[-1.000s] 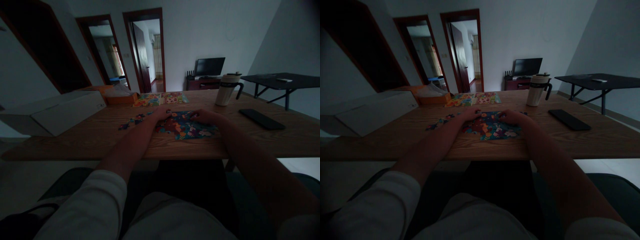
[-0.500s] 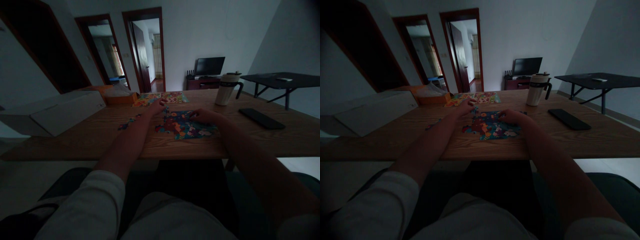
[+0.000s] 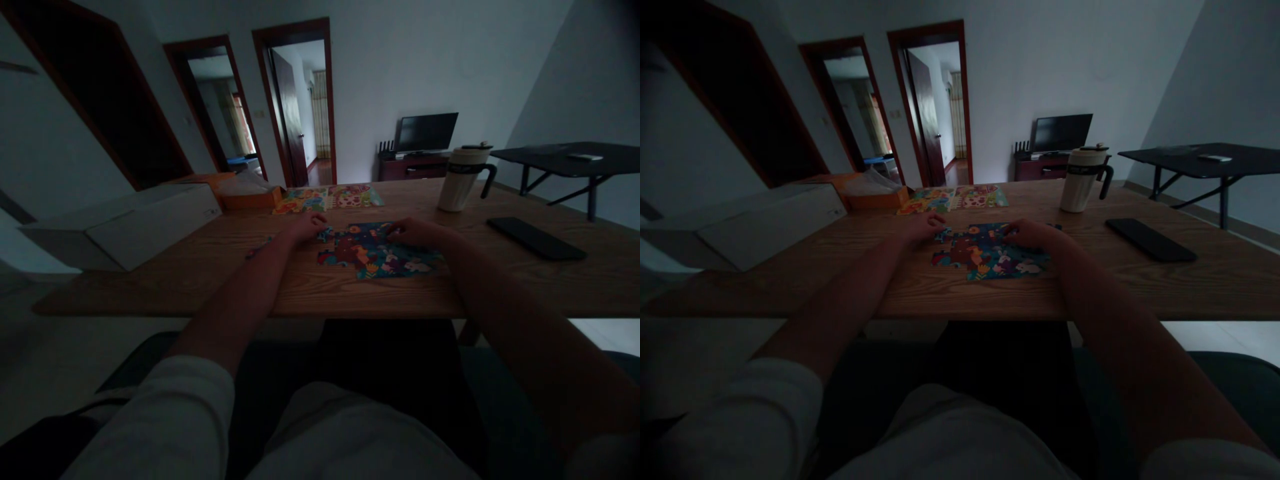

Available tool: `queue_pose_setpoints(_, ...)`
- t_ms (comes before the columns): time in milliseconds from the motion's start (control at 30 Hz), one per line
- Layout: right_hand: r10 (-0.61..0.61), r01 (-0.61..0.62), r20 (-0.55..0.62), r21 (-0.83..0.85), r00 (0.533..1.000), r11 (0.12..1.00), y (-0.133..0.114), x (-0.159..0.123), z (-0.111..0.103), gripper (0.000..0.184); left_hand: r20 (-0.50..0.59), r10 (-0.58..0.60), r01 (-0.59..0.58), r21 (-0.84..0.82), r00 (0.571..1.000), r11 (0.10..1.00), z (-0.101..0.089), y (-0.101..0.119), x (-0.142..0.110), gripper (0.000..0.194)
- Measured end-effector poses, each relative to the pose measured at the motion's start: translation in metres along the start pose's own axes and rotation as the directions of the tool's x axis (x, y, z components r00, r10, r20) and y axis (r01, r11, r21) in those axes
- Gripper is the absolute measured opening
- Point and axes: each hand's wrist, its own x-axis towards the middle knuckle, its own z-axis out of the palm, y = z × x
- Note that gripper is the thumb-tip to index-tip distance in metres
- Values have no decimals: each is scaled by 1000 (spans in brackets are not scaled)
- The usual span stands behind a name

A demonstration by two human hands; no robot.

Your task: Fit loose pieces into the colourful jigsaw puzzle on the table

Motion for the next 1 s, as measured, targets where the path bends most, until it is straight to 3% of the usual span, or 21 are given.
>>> queue_pose_setpoints(133, -25, 25, 7, 18, 1000, 1000, 1, 1, 0, 40, -13, 30, -29, 51, 999, 998, 9, 9, 3, 31)
queue_pose_setpoints(367, 9, -10, -9, -35, 1000, 999, -3, -1, 0, 41, 149, 132, -158, 185, 980, 970, 6, 11, -1, 35)
queue_pose_setpoints(733, -6, 6, -1, -6, 1000, 1000, -3, -3, -1, 40, 170, 110, -159, 307, 979, 938, 4, 11, -5, 40)
queue_pose_setpoints(1000, -1, 1, -8, -3, 1000, 1000, -2, -3, -1, 38, 152, 97, -134, 251, 984, 959, 0, 18, -9, 39)
